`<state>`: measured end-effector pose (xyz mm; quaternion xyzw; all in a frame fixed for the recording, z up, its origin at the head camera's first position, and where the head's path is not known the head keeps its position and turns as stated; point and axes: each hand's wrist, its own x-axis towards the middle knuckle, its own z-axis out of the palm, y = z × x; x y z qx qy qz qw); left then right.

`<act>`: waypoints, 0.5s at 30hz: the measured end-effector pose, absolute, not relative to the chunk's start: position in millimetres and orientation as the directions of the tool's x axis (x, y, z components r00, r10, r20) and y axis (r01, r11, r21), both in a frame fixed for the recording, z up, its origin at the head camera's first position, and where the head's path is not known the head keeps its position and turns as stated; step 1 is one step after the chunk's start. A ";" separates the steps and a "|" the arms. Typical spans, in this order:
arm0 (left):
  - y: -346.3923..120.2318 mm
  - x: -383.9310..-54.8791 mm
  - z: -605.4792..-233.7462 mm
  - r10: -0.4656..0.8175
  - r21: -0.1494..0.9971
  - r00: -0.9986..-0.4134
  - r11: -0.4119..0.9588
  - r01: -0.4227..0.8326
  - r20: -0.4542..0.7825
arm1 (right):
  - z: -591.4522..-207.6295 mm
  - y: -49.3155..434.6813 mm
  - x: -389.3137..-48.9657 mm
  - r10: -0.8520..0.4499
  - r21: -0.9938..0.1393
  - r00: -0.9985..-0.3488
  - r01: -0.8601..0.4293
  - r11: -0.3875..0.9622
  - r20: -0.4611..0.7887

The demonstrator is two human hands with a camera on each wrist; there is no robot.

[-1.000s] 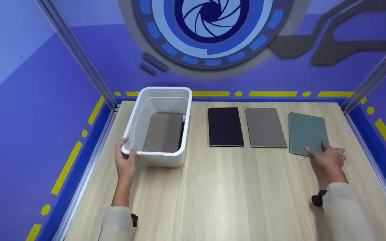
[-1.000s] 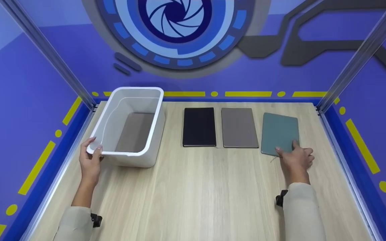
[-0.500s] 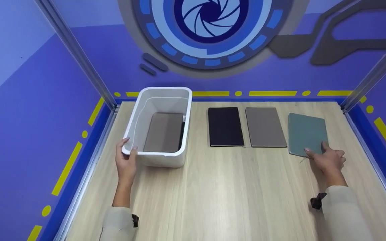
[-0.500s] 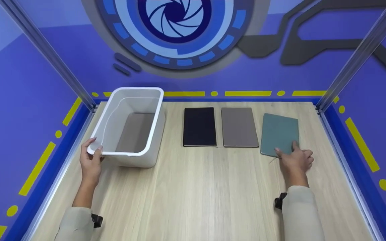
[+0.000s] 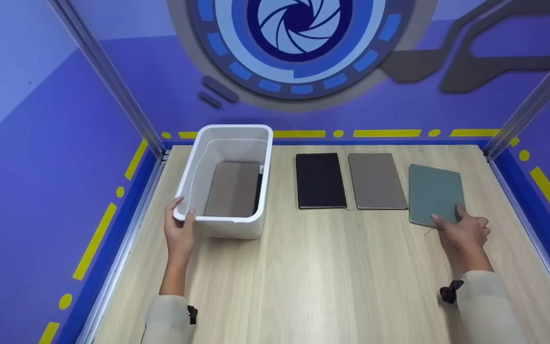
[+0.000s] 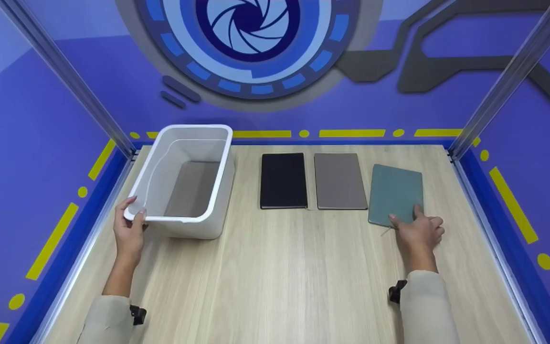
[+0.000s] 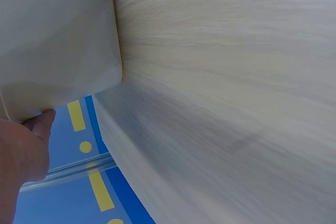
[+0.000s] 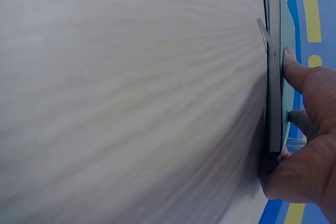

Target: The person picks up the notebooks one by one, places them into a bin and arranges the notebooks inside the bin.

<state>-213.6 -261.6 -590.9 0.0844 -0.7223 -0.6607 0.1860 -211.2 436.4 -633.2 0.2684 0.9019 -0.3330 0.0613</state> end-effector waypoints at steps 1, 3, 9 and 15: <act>-261.7 -213.6 -590.8 -0.365 0.986 -0.918 0.111 0.124 0.157 | -632.9 435.8 -210.7 0.443 -0.567 -0.848 0.525 0.635 -0.289; -262.2 -213.3 -591.2 -0.365 0.986 -0.918 0.108 0.124 0.155 | -632.8 434.4 -209.3 0.442 -0.568 -0.848 0.525 0.634 -0.291; -262.7 -211.7 -592.0 -0.364 0.988 -0.920 0.108 0.113 0.145 | -634.3 430.0 -203.5 0.440 -0.572 -0.852 0.518 0.636 -0.282; -263.1 -214.0 -591.2 -0.365 0.986 -0.918 0.110 0.124 0.156 | -635.1 424.9 -199.9 0.458 -0.585 -0.843 0.529 0.615 -0.282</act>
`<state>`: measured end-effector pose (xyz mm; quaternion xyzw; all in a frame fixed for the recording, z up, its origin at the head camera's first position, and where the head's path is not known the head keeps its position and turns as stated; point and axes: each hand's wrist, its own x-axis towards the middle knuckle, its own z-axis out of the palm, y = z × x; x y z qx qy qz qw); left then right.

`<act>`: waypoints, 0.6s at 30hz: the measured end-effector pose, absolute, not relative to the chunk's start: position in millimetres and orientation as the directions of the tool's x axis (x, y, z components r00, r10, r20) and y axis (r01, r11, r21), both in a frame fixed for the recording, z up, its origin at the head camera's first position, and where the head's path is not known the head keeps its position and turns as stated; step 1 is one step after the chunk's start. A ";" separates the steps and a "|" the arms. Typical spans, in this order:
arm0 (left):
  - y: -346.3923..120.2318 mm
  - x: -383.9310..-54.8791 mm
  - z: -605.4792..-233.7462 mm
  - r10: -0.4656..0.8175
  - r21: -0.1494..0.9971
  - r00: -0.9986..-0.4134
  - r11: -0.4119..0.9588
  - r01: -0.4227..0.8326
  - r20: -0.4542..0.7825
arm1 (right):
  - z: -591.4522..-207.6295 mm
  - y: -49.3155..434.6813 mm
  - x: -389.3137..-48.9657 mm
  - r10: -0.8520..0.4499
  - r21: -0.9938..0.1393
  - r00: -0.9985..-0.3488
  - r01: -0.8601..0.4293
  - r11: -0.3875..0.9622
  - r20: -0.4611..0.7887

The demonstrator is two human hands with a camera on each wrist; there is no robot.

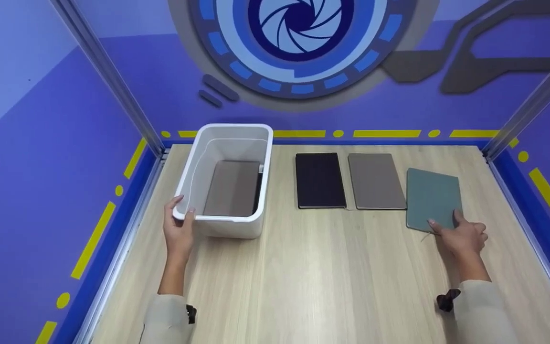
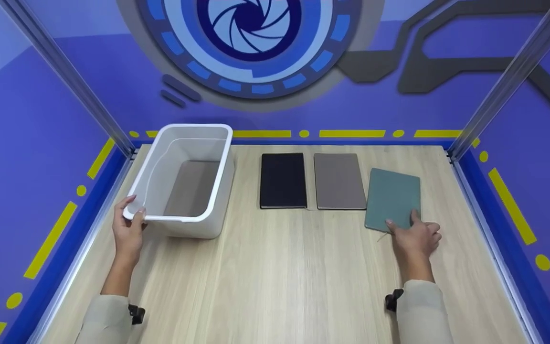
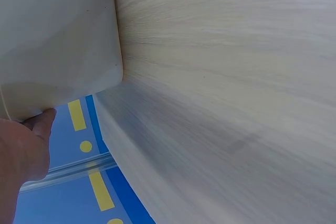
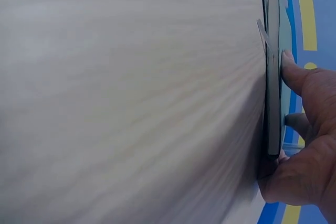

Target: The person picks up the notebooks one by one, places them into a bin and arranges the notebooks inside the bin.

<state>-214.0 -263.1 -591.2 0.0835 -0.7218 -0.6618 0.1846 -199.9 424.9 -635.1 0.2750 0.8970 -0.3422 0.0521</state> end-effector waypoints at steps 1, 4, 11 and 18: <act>-263.7 -214.4 -590.9 -0.371 0.985 -0.914 0.109 0.131 0.162 | -635.6 423.6 -199.9 0.457 -0.590 -0.845 0.526 0.613 -0.278; -265.1 -214.7 -591.2 -0.383 0.984 -0.907 0.104 0.144 0.173 | -636.9 419.7 -198.3 0.455 -0.598 -0.848 0.519 0.611 -0.271; -262.9 -213.5 -592.8 -0.379 0.986 -0.912 0.100 0.130 0.159 | -635.9 416.8 -189.8 0.465 -0.596 -0.841 0.529 0.604 -0.275; -261.9 -215.2 -592.6 -0.377 0.987 -0.913 0.094 0.132 0.158 | -635.3 413.4 -184.1 0.464 -0.588 -0.846 0.521 0.619 -0.261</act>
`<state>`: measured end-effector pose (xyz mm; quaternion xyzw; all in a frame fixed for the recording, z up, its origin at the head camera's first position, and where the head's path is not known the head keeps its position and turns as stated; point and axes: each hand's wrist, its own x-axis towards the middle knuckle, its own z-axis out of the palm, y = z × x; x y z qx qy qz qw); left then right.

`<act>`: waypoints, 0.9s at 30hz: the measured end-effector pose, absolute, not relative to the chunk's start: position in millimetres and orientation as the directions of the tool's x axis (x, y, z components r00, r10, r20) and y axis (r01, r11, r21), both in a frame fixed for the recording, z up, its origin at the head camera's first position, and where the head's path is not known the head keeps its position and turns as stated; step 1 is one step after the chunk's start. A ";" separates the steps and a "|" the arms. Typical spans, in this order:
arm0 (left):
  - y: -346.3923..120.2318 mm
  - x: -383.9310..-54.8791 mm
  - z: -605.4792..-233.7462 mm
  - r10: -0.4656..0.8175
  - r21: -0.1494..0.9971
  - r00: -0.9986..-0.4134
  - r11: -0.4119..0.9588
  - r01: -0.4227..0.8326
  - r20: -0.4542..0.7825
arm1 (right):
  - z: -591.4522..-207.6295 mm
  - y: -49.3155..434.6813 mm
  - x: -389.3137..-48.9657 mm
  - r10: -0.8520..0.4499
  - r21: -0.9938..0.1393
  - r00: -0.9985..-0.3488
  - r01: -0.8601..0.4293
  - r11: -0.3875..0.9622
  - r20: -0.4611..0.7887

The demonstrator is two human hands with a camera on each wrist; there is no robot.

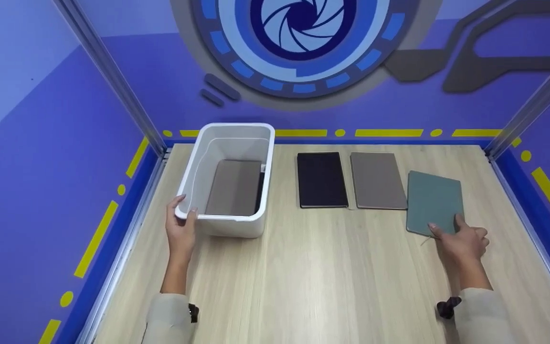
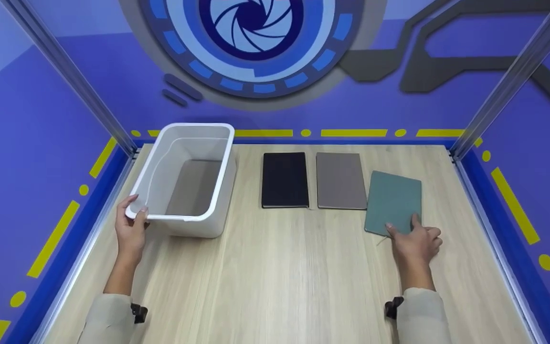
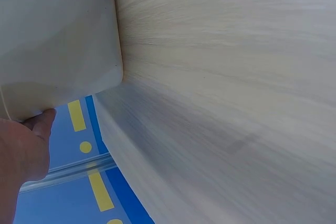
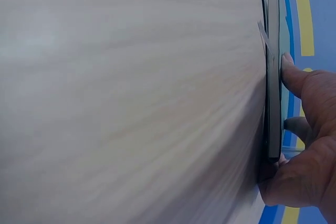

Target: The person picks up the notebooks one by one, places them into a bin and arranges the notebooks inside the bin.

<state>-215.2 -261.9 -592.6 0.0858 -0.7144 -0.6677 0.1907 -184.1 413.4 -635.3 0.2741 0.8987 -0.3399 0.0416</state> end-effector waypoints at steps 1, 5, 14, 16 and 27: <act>-262.1 -214.9 -592.7 -0.380 0.987 -0.911 0.094 0.132 0.158 | -635.5 412.5 -183.4 0.463 -0.588 -0.847 0.520 0.619 -0.262; -262.7 -213.8 -593.5 -0.390 0.987 -0.907 0.093 0.135 0.161 | -637.0 409.8 -180.6 0.459 -0.589 -0.847 0.521 0.618 -0.267; -262.0 -214.2 -592.8 -0.374 0.985 -0.912 0.104 0.138 0.168 | -639.0 410.0 -177.5 0.450 -0.592 -0.863 0.492 0.639 -0.231; -262.0 -213.6 -594.2 -0.379 0.986 -0.911 0.104 0.131 0.161 | -640.0 410.0 -177.2 0.443 -0.591 -0.869 0.480 0.649 -0.219; -261.4 -213.9 -593.2 -0.376 0.985 -0.912 0.111 0.132 0.165 | -638.2 409.0 -176.0 0.455 -0.582 -0.863 0.491 0.648 -0.222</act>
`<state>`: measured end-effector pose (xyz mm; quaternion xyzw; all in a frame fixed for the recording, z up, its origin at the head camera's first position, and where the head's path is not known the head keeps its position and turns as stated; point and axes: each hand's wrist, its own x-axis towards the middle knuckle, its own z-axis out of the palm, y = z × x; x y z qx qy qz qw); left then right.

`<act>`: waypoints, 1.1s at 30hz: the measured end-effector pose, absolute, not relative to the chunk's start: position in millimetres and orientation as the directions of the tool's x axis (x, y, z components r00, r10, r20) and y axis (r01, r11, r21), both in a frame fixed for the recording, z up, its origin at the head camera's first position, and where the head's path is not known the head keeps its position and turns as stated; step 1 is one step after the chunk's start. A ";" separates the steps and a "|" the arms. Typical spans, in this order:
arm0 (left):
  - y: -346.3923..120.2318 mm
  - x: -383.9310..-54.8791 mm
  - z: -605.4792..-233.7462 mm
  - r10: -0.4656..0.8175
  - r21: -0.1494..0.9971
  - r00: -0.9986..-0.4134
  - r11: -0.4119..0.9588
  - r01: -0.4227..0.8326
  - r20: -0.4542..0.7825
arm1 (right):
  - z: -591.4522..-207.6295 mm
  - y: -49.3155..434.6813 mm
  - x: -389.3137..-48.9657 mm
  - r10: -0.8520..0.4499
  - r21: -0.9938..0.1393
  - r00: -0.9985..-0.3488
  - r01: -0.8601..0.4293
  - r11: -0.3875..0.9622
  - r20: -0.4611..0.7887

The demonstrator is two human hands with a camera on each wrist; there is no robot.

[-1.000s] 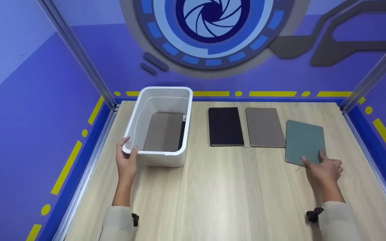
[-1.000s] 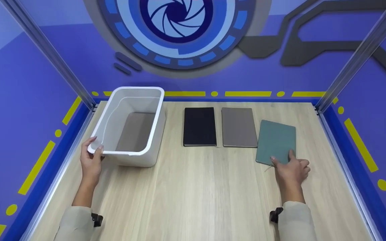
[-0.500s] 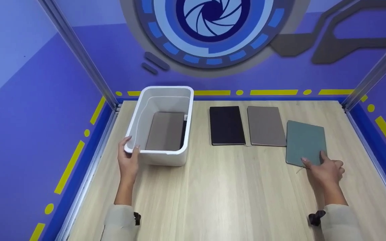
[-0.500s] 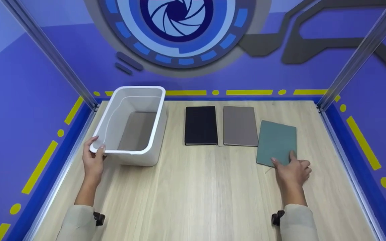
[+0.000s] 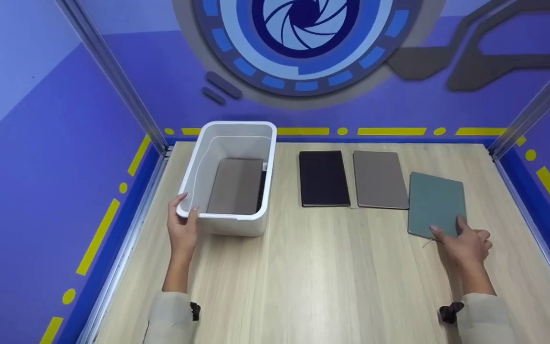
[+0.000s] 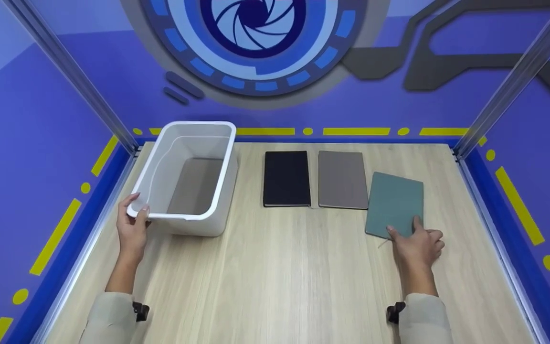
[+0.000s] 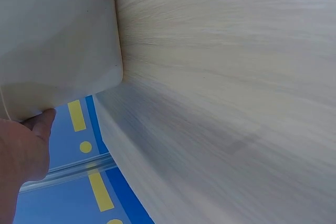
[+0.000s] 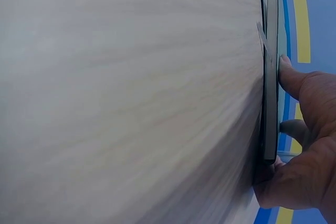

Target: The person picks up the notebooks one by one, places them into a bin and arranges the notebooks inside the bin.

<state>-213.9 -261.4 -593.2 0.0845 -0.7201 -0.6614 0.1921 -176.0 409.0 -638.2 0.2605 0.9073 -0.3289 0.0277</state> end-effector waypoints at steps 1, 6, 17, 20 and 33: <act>-261.9 -213.9 -593.3 -0.375 0.985 -0.912 0.111 0.131 0.164 | -638.3 408.3 -175.3 0.456 -0.583 -0.861 0.493 0.645 -0.224; -262.6 -212.6 -594.1 -0.389 0.985 -0.906 0.119 0.127 0.164 | -639.6 405.2 -170.6 0.455 -0.586 -0.858 0.501 0.637 -0.238; -260.3 -213.4 -594.2 -0.367 0.981 -0.911 0.106 0.162 0.190 | -638.3 407.1 -163.8 0.449 -0.559 -0.865 0.492 0.667 -0.224; -261.0 -212.6 -594.9 -0.377 0.980 -0.905 0.104 0.169 0.196 | -638.1 404.7 -163.5 0.440 -0.557 -0.869 0.486 0.674 -0.226; -262.0 -214.6 -594.3 -0.371 0.981 -0.909 0.112 0.161 0.192 | -636.6 395.0 -158.3 0.431 -0.548 -0.873 0.482 0.684 -0.229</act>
